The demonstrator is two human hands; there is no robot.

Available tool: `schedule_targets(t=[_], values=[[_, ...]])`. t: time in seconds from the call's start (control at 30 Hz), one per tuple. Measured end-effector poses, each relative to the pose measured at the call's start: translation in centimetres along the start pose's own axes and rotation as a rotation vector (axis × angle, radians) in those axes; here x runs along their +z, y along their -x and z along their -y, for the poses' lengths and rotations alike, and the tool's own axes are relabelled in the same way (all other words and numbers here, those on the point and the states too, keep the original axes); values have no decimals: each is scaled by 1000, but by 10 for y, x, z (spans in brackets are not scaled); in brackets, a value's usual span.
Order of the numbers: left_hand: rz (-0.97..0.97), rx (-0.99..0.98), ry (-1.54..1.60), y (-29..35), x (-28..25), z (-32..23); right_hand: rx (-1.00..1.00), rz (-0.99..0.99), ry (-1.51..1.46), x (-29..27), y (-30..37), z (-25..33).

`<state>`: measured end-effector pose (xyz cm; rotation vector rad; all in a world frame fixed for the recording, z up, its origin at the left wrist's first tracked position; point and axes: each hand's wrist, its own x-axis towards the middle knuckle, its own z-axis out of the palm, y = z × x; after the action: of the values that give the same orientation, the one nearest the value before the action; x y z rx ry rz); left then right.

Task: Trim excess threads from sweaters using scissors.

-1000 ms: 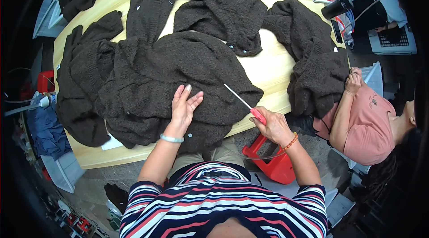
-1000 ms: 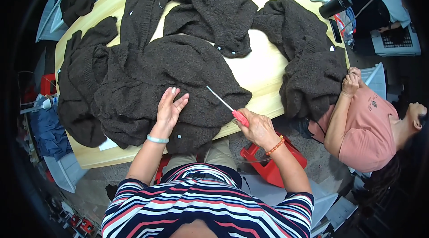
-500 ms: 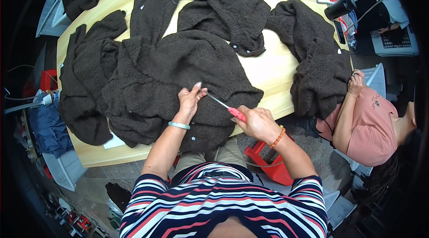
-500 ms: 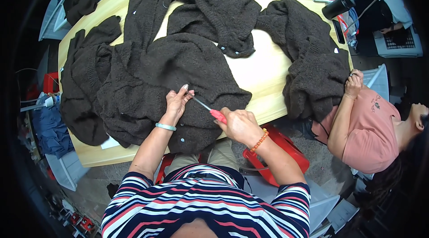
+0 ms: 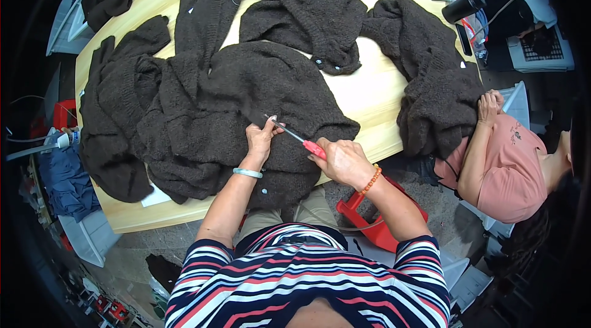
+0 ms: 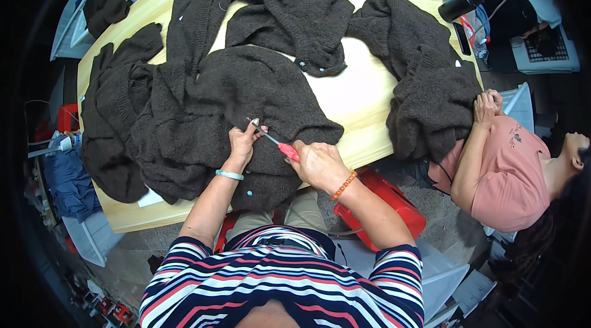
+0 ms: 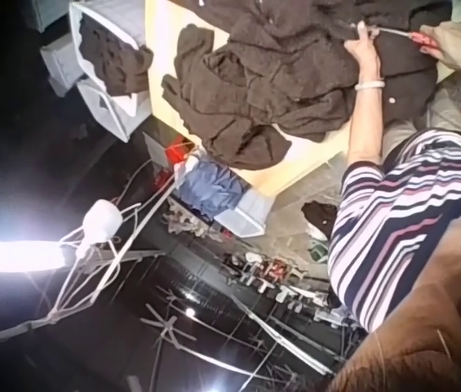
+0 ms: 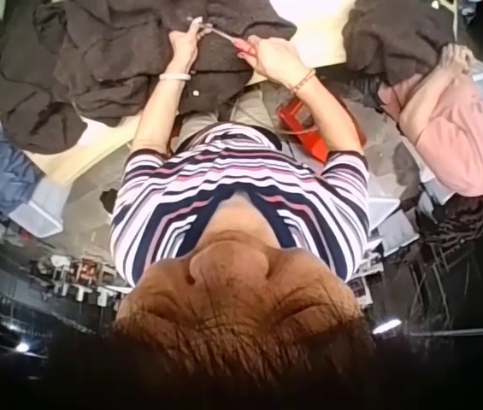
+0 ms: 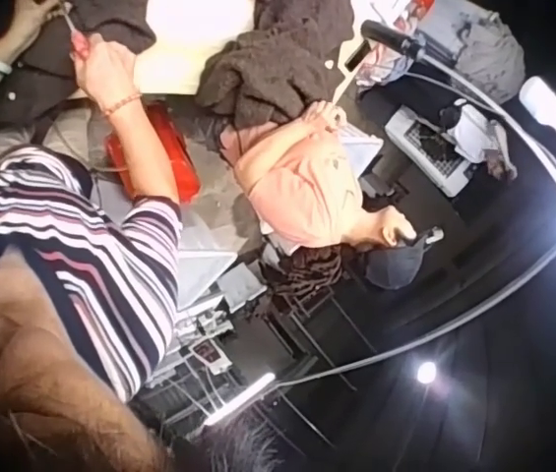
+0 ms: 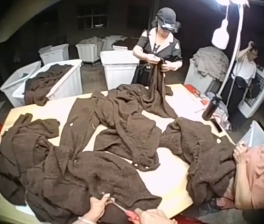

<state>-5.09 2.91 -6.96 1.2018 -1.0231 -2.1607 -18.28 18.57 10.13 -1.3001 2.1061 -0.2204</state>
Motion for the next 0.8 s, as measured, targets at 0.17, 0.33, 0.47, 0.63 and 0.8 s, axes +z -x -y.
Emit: schedule_targets(t=[0.17,0.33,0.47,0.63,0.8], values=[[-12,-3,-70,0,3,-1,-104,-103,-1,13,-11,0],[-34,-1,-91,0,5,-1,-34,-29,-7,8,-2,-5],[80,46,-93,-5,-7,6,-47,24,-45,6,13,-9],[60,26,-122,-5,-1,5,49,44,-46,5,23,-7],[-17,29,-80,-1,3,-3,41,69,-78,8,33,-4]])
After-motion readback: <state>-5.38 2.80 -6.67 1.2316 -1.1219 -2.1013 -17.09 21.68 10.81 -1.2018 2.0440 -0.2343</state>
